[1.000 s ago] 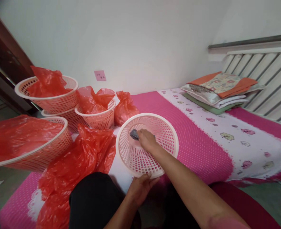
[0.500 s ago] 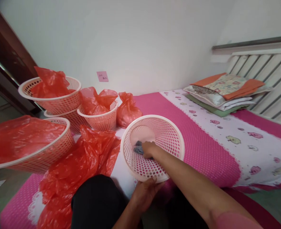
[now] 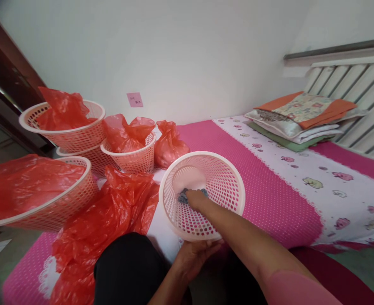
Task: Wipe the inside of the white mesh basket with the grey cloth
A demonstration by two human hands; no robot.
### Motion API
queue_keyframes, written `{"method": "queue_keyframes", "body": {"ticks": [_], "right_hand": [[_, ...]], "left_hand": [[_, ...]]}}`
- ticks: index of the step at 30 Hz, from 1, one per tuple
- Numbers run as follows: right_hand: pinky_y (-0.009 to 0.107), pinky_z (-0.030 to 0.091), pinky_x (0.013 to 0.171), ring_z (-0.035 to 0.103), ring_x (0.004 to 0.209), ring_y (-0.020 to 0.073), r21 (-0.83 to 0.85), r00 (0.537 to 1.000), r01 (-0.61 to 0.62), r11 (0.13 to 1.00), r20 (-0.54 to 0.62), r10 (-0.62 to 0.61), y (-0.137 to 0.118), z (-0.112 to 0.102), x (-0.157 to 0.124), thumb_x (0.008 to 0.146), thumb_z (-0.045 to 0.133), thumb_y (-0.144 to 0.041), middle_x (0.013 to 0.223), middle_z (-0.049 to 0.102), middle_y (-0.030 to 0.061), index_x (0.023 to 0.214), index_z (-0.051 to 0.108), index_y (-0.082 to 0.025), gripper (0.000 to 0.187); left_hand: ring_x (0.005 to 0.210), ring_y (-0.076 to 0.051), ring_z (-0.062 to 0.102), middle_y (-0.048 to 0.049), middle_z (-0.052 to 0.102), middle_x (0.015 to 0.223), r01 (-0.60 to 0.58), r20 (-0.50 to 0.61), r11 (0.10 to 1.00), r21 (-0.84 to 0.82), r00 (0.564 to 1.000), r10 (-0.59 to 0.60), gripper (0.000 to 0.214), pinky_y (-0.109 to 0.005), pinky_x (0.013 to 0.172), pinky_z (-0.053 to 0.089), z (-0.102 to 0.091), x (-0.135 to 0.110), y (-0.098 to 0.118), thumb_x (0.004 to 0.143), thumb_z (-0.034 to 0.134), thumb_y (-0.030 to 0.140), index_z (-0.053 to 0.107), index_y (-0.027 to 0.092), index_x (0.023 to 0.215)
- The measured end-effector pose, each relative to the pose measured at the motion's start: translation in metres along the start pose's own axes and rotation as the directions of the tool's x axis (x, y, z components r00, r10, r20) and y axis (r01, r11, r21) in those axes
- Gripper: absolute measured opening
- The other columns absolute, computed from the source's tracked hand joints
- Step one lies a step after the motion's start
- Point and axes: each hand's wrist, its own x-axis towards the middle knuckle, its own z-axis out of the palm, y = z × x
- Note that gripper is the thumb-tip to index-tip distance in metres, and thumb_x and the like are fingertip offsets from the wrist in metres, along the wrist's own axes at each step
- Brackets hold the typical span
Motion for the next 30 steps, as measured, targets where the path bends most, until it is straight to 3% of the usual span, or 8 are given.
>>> {"method": "queue_keyframes", "body": {"ticks": [13, 20, 25, 30], "right_hand": [[0.038, 0.053, 0.091, 0.074, 0.114, 0.0351, 0.035, 0.995, 0.071, 0.997, 0.069, -0.073, 0.001, -0.016, 0.001, 0.088, 0.064, -0.015, 0.127, 0.078, 0.0198, 0.123, 0.079, -0.015, 0.038], [0.035, 0.051, 0.090, 0.074, 0.115, 0.0335, 0.073, 0.994, 0.106, 0.992, 0.023, -0.108, 0.001, -0.020, -0.023, 0.088, 0.063, -0.014, 0.128, 0.078, 0.0182, 0.123, 0.078, -0.015, 0.038], [0.030, 0.050, 0.090, 0.074, 0.110, 0.0281, 0.140, 0.986, 0.168, 0.976, -0.020, -0.166, 0.004, -0.026, -0.043, 0.085, 0.063, -0.012, 0.120, 0.081, 0.0081, 0.119, 0.079, -0.022, 0.038], [0.028, 0.048, 0.085, 0.074, 0.102, 0.0257, 0.196, 0.975, 0.223, 0.955, -0.049, -0.218, 0.004, -0.030, -0.063, 0.082, 0.063, -0.010, 0.110, 0.083, 0.0053, 0.110, 0.080, -0.021, 0.035]], "left_hand": [[0.110, -0.034, 0.079, -0.0115, 0.084, 0.116, -0.026, 0.033, 0.997, 0.069, 0.999, 0.024, 0.054, -0.054, 0.116, 0.051, -0.012, 0.005, -0.005, 0.063, 0.094, 0.020, 0.079, 0.018, 0.115], [0.110, -0.033, 0.079, -0.0065, 0.086, 0.108, -0.036, 0.030, 0.995, 0.091, 0.999, 0.033, 0.040, -0.053, 0.114, 0.052, -0.014, 0.008, -0.005, 0.063, 0.088, 0.018, 0.083, 0.022, 0.103], [0.109, -0.034, 0.080, -0.0083, 0.086, 0.109, -0.040, -0.004, 0.997, 0.063, 0.999, 0.040, 0.049, -0.054, 0.113, 0.053, -0.006, 0.004, 0.000, 0.059, 0.091, 0.016, 0.081, 0.019, 0.107], [0.109, -0.034, 0.080, -0.0085, 0.085, 0.113, -0.055, 0.003, 0.998, 0.035, 0.999, 0.054, 0.050, -0.052, 0.110, 0.056, -0.007, 0.004, -0.001, 0.060, 0.092, 0.013, 0.082, 0.018, 0.108]]}}
